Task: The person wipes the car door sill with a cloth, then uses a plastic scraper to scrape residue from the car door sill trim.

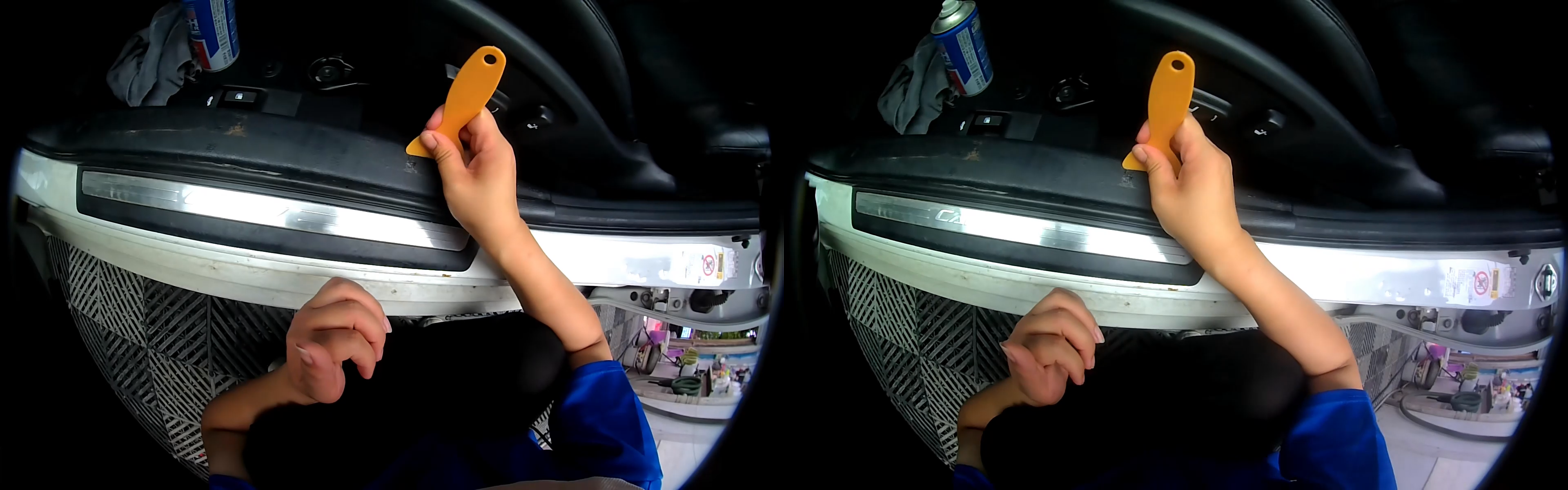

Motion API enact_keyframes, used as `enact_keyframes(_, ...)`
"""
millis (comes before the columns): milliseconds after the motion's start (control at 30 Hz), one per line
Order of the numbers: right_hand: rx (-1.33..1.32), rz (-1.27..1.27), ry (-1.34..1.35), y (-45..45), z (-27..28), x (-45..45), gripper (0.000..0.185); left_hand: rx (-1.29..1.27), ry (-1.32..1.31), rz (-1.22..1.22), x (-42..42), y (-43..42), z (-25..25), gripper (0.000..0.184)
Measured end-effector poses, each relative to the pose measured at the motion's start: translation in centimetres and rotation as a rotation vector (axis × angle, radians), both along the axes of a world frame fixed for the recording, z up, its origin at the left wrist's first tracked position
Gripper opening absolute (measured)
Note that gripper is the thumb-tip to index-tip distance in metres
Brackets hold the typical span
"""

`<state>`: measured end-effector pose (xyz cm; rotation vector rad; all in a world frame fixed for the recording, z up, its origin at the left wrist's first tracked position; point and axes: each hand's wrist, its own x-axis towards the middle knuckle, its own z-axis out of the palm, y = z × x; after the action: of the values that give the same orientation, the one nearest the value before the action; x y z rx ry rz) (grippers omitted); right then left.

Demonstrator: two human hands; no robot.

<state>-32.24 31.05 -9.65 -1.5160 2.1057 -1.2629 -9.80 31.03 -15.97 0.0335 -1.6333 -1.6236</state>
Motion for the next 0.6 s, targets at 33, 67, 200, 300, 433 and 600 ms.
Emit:
enact_keyframes(33,0.0,-0.001,0.001,0.1,0.2,0.1,0.013,0.0,0.001,-0.001,-0.1,0.0,0.1,0.081)
enact_keyframes(67,0.019,0.011,0.012,0.2,0.4,0.1,0.013,-0.029,0.005,0.016,-0.2,-0.1,0.2,0.082)
enact_keyframes(200,-0.093,0.054,-0.086,0.1,-0.9,-0.7,0.013,-0.064,0.002,0.029,-0.3,-0.2,0.4,0.083)
enact_keyframes(300,-0.122,0.032,-0.086,0.2,-1.0,-0.6,0.013,-0.057,0.004,0.035,-0.2,-0.1,0.4,0.083)
enact_keyframes(433,-0.129,0.052,-0.015,0.3,-0.8,-0.4,0.011,-0.05,0.01,0.045,-0.2,-0.1,0.5,0.083)
enact_keyframes(600,-0.052,0.06,0.127,0.8,0.1,0.0,0.009,-0.066,0.01,0.034,-0.3,-0.1,0.6,0.083)
